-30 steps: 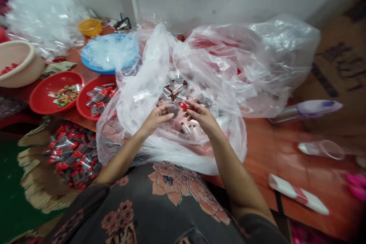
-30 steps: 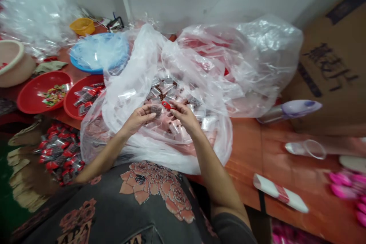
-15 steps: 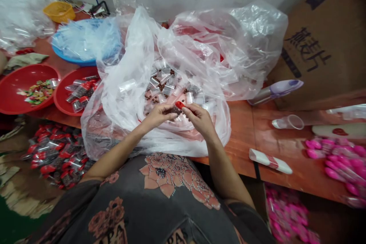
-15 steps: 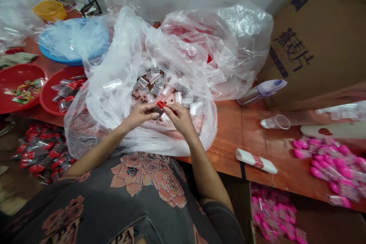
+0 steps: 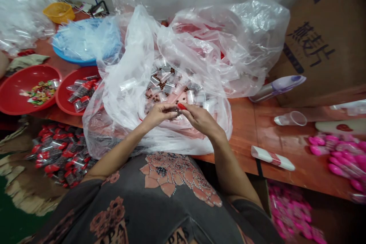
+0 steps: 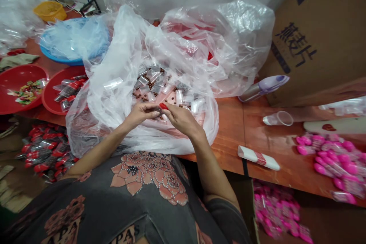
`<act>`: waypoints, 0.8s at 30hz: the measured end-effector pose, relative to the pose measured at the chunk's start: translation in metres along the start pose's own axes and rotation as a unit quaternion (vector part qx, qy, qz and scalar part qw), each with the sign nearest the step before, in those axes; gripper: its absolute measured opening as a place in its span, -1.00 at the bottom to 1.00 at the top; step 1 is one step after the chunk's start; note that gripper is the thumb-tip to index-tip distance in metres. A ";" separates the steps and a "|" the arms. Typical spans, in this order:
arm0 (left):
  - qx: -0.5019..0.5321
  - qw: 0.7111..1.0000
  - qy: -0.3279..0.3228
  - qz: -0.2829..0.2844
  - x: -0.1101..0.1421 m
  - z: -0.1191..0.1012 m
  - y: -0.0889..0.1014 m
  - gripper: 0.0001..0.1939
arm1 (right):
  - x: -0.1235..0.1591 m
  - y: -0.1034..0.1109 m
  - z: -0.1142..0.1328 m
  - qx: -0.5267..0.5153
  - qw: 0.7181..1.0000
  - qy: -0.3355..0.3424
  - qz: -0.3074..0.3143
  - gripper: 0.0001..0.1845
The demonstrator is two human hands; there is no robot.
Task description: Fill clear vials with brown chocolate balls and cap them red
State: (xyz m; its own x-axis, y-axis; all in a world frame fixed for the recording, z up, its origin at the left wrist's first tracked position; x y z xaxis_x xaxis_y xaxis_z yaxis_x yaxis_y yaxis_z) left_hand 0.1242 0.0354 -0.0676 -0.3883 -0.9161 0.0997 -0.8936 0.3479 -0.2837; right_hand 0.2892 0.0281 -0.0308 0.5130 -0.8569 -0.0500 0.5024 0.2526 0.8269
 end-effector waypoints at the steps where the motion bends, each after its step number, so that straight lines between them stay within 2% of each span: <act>1: 0.005 1.000 0.008 -0.001 0.001 0.002 -0.001 -0.71 | 0.000 -0.003 0.000 0.041 0.999 0.003 0.004 -0.59; 6: 0.045 0.997 0.038 -0.040 0.002 0.012 -0.005 -0.62 | -0.004 -0.014 -0.004 0.173 0.985 -0.006 -0.005 -0.29; 10: 0.056 0.995 0.046 -0.070 0.003 0.022 -0.003 -0.61 | -0.008 -0.021 -0.009 0.191 0.982 0.007 -0.002 -0.33; 14: 0.069 0.993 0.047 -0.078 0.004 0.028 -0.001 -0.61 | -0.010 -0.025 -0.011 0.149 0.989 0.000 -0.001 -0.41; 18: 0.077 0.993 0.045 -0.083 0.004 0.030 -0.002 -0.63 | -0.009 -0.033 -0.015 0.031 0.999 -0.039 -0.009 -0.46; 21: 0.098 0.990 0.048 -0.090 0.006 0.034 -0.006 -0.62 | -0.006 -0.039 -0.016 -0.043 0.998 -0.053 -0.018 -0.39; 24: 0.111 0.990 0.041 -0.077 0.007 0.040 -0.011 -0.60 | -0.001 -0.040 -0.011 -0.030 0.999 -0.029 0.003 -0.27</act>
State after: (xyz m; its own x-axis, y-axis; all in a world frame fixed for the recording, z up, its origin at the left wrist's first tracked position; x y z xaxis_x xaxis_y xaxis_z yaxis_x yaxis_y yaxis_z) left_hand 0.1409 0.0175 -0.1018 -0.2772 -0.9321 0.2330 -0.8758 0.1454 -0.4602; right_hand 0.2758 0.0240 -0.0698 0.4757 -0.8795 -0.0122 0.5418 0.2821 0.7918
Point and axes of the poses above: each hand's wrist, its own x-axis away from the middle knuckle, its own y-axis out of the back of the hand, z = x × y, the point moved 5 cm from there along -x, towards the middle knuckle, and after that the axes turned 4 degrees about x, right-handed, at the moved point
